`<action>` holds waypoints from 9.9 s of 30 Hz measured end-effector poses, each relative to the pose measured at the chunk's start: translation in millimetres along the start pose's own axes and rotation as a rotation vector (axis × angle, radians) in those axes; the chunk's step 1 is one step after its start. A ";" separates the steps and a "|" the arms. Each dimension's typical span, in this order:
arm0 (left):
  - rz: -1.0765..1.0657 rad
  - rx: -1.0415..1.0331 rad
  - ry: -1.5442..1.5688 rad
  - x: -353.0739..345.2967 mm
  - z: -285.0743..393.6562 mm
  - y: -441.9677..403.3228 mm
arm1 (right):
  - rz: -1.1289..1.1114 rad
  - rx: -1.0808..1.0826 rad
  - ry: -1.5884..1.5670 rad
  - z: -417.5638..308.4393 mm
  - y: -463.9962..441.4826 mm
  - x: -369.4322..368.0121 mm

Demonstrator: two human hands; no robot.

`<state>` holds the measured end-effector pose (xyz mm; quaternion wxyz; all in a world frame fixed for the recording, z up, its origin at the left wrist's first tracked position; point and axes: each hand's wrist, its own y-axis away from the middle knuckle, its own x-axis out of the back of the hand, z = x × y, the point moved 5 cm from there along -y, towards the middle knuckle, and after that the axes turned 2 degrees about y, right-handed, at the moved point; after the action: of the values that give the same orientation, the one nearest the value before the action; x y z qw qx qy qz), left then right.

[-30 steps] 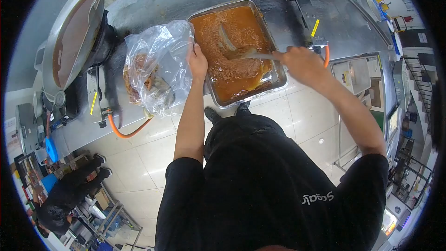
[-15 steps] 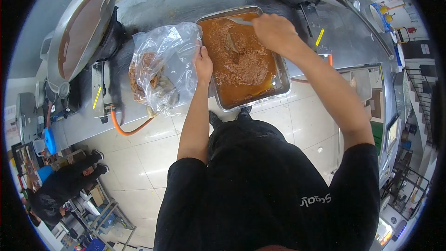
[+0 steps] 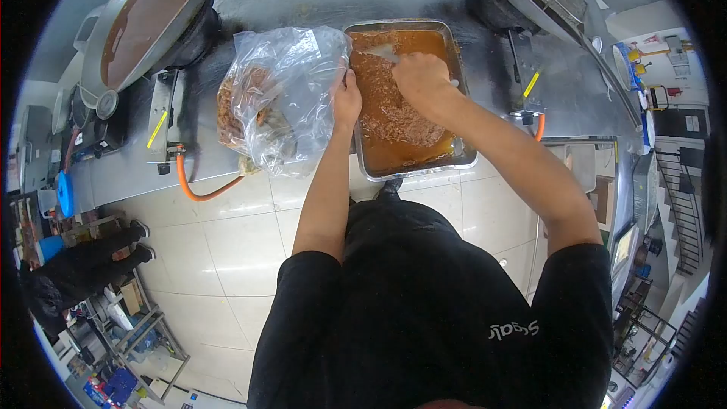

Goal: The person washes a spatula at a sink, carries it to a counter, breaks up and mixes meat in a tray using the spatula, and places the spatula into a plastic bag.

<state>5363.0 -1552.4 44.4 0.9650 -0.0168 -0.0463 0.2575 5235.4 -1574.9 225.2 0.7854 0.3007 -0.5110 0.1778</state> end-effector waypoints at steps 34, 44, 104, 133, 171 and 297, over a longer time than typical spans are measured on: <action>0.020 -0.027 0.016 -3.0 5.2 3.7 | -0.231 -0.035 -0.089 69.1 208.2 17.8; -0.017 -0.027 -0.060 -2.9 19.7 6.2 | -0.172 -0.147 -0.184 51.1 161.9 -33.9; 0.061 -0.061 -0.040 -3.2 23.9 13.8 | -0.163 -0.095 -0.179 29.4 77.5 -9.1; 0.058 -0.054 -0.078 -2.6 17.6 10.4 | -0.250 -0.063 0.024 116.5 205.7 -23.9; 0.043 -0.144 -0.117 -3.4 15.1 13.3 | 0.265 0.070 0.065 119.8 59.3 -27.2; -0.279 -0.075 -0.536 75.5 141.8 91.9 | 0.208 -0.526 -1.210 99.3 199.7 -172.9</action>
<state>5368.7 -1433.9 186.4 0.9432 0.0227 -0.3105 0.1157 4977.5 -1484.0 155.5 0.3861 0.0948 -0.9143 -0.0780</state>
